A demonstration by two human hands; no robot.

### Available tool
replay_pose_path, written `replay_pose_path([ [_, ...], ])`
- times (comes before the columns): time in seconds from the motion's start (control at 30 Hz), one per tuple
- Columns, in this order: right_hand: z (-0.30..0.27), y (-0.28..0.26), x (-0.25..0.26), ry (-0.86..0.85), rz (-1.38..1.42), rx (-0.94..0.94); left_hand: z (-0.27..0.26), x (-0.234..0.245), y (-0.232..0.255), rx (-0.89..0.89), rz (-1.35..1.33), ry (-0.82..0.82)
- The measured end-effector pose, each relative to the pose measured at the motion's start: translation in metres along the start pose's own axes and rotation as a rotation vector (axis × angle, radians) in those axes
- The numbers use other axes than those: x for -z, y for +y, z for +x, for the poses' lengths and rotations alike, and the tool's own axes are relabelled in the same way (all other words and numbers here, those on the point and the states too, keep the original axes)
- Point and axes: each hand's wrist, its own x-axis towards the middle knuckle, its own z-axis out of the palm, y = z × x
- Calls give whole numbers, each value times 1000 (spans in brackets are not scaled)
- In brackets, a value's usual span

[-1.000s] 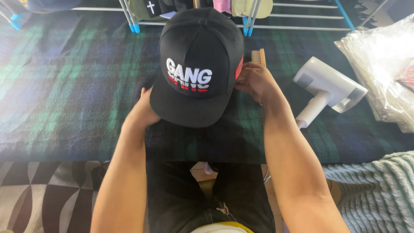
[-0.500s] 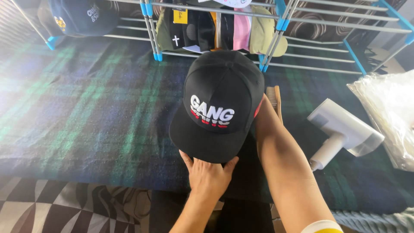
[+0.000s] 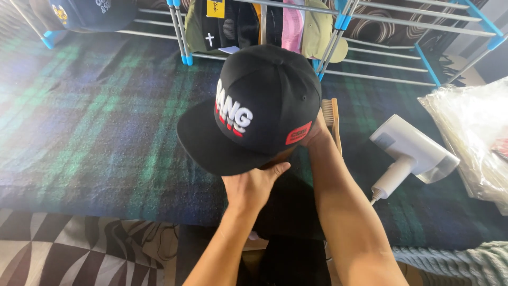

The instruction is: Brushing and steaming a black baseball cap to clean or reshape it

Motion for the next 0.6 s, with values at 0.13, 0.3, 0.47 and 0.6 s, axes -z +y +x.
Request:
replay_pose_path([
  [0.13,-30,1,0,65,76,1,24,5,-17,0,-33,-31],
  [0.3,-57,0,5,155,157,27,89,63,-18,63,-706,-494],
  [0.47,-69,36,29,162,298,46,116,36,-56,135,-910,-767],
  [0.6,-48,92,62,175,301,9,123,21,-80,254,-717,-913],
])
